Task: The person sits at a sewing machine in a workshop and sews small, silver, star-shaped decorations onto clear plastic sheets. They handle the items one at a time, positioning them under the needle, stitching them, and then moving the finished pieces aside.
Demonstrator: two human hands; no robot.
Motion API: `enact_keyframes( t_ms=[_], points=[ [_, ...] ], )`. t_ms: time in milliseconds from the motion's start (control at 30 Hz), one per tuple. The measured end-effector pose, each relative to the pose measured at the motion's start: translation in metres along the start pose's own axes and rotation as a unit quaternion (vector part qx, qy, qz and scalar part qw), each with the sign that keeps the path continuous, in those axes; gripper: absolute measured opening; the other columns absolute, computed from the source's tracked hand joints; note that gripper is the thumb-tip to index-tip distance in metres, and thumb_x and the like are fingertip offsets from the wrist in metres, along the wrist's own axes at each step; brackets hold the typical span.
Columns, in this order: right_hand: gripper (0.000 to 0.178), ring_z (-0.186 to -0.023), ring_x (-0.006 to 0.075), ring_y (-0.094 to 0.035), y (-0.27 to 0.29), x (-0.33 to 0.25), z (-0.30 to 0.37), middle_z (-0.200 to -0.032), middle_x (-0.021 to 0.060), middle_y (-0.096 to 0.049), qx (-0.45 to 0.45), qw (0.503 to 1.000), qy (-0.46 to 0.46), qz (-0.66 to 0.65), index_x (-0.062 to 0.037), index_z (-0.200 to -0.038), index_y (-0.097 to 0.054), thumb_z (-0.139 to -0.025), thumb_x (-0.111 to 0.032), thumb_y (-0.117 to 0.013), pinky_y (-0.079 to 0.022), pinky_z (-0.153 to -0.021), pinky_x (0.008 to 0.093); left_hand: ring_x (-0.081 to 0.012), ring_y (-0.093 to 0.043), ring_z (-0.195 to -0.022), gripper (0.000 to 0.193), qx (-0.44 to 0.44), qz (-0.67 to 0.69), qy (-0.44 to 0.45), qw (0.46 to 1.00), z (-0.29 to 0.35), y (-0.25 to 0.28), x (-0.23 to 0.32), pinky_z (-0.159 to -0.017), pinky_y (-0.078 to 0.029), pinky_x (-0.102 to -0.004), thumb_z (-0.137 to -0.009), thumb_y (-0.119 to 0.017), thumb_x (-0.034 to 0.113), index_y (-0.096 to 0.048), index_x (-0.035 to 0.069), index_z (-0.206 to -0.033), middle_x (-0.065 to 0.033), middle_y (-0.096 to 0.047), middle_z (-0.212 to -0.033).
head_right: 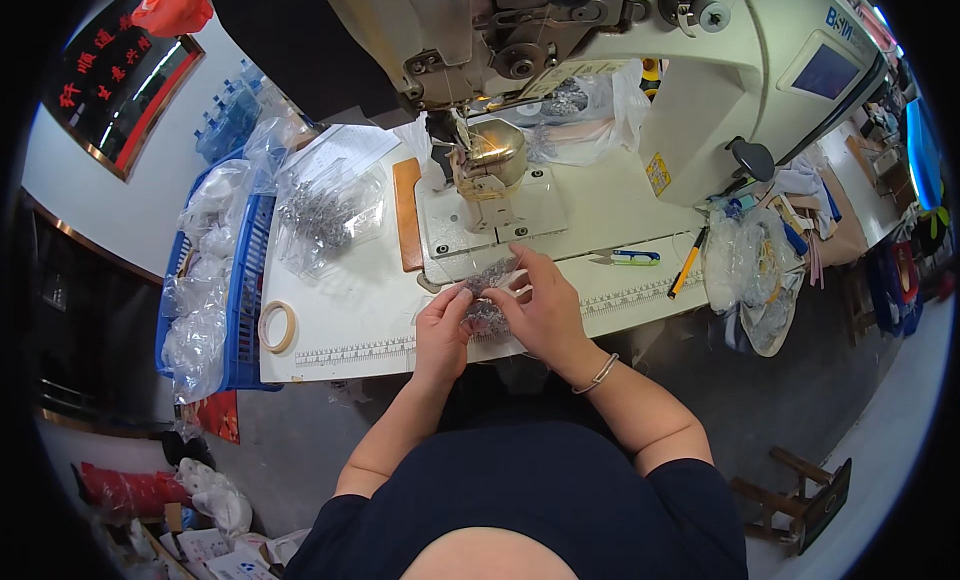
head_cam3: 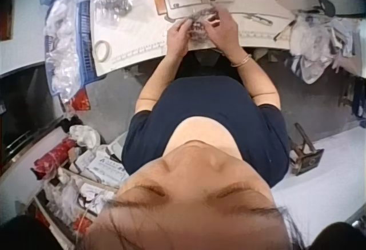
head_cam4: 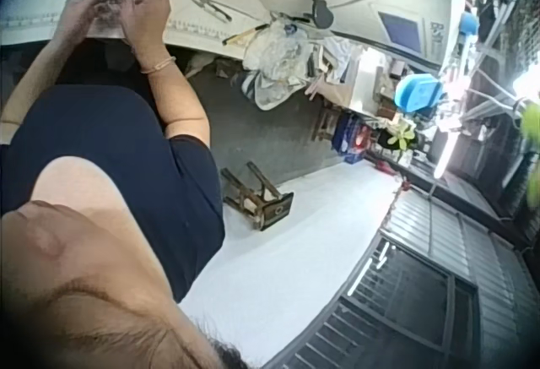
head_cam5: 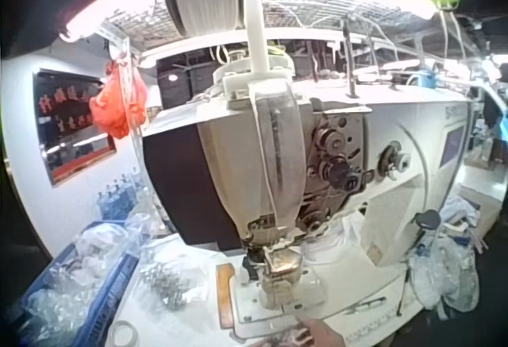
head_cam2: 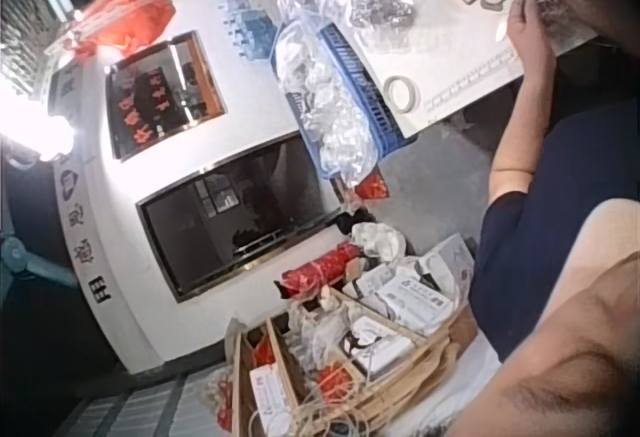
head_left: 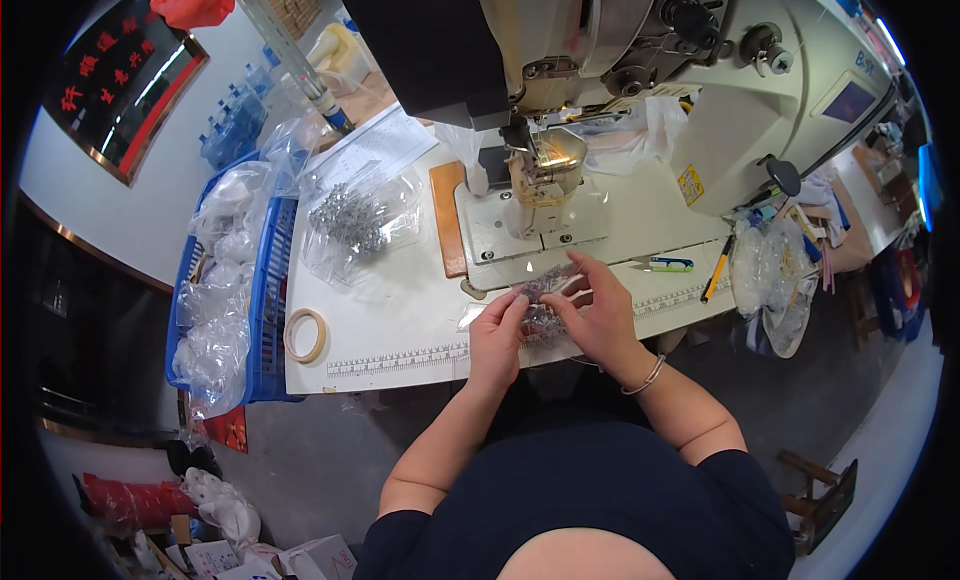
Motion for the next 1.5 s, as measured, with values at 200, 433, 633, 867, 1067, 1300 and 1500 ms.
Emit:
enact_keyframes(
  t_ms=[200, 433, 633, 867, 1067, 1300, 1500],
  points=[
    [0.033, -0.070, 0.0205, -0.059, -0.006, -0.011, 0.007, -0.085, 0.0116, -0.056, 0.018, 0.992, 0.124, 0.019, -0.0008, -0.103, -0.057, -0.074, -0.007, -0.070, -0.050, -0.062, 0.0285, -0.0116, -0.058, -0.081, 0.021, 0.015, 0.053, 0.001, 0.998, -0.002, 0.002, -0.006, -0.065, -0.050, -0.0253, -0.090, -0.052, 0.012, -0.056, -0.002, -0.106, -0.0068, -0.061, -0.095],
    [0.020, -0.074, 0.0081, -0.057, -0.018, 0.041, 0.008, -0.083, 0.0039, -0.062, -0.154, 0.935, -0.199, -0.250, 0.0007, -0.095, -0.060, -0.077, -0.004, -0.067, -0.047, -0.067, 0.0218, -0.0143, -0.059, -0.083, 0.018, -0.009, 0.051, 0.073, 0.996, 0.001, 0.008, -0.009, -0.065, -0.052, -0.0284, -0.091, -0.050, 0.014, -0.055, 0.002, -0.104, -0.0076, -0.061, -0.095],
    [0.012, -0.070, 0.0105, -0.060, 0.014, 0.019, -0.008, -0.080, 0.0054, -0.061, -0.131, 0.847, -0.272, -0.437, 0.0003, -0.093, -0.059, -0.081, -0.001, -0.061, -0.049, -0.061, 0.0222, -0.0149, -0.060, -0.080, 0.019, 0.015, 0.026, 0.058, 0.998, -0.003, 0.017, 0.010, -0.062, -0.054, -0.0284, -0.090, -0.051, 0.014, -0.056, 0.001, -0.103, -0.0076, -0.061, -0.094],
    [0.007, -0.054, 0.0075, -0.053, -0.002, -0.017, 0.002, -0.074, 0.0036, -0.056, -0.214, 0.879, -0.274, -0.326, -0.0016, -0.088, -0.055, -0.083, -0.001, -0.059, -0.041, -0.046, 0.0194, -0.0140, -0.060, -0.081, 0.021, -0.016, 0.058, 0.068, 0.996, 0.004, 0.011, 0.007, -0.065, -0.053, -0.0278, -0.090, -0.053, 0.015, -0.056, 0.001, -0.105, -0.0070, -0.061, -0.093],
    [0.016, -0.063, 0.0060, -0.055, -0.012, 0.008, 0.013, -0.078, 0.0031, -0.060, -0.118, 0.936, -0.203, -0.264, 0.0012, -0.096, -0.057, -0.082, -0.005, -0.063, -0.046, -0.052, 0.0193, -0.0134, -0.060, -0.084, 0.021, -0.001, 0.062, 0.050, 0.997, 0.019, -0.001, 0.012, -0.069, -0.052, -0.0269, -0.091, -0.052, 0.013, -0.056, 0.000, -0.107, -0.0071, -0.061, -0.096],
    [0.016, -0.061, 0.0055, -0.055, -0.013, 0.005, 0.014, -0.074, 0.0023, -0.060, -0.096, 0.932, -0.214, -0.276, 0.0010, -0.094, -0.057, -0.080, -0.002, -0.064, -0.046, -0.052, 0.0194, -0.0155, -0.061, -0.085, 0.019, -0.012, 0.038, 0.024, 0.999, 0.021, -0.003, 0.013, -0.073, -0.053, -0.0329, -0.090, -0.051, 0.009, -0.054, -0.002, -0.105, -0.0090, -0.062, -0.096],
    [0.015, -0.060, 0.0053, -0.055, -0.013, 0.007, 0.016, -0.070, 0.0029, -0.061, -0.071, 0.956, -0.164, -0.235, 0.0011, -0.092, -0.058, -0.079, -0.001, -0.065, -0.046, -0.054, 0.0195, -0.0145, -0.060, -0.087, 0.019, -0.034, 0.052, 0.003, 0.998, 0.020, -0.005, 0.014, -0.077, -0.051, -0.0291, -0.090, -0.051, 0.007, -0.055, -0.003, -0.106, -0.0086, -0.062, -0.096]
  ],
)
Point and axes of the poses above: each hand's wrist, its own z-axis away from the middle knuckle, its own y-axis out of the back of the hand, x = y × z, the point moved 5 cm from there along -z, towards the middle knuckle
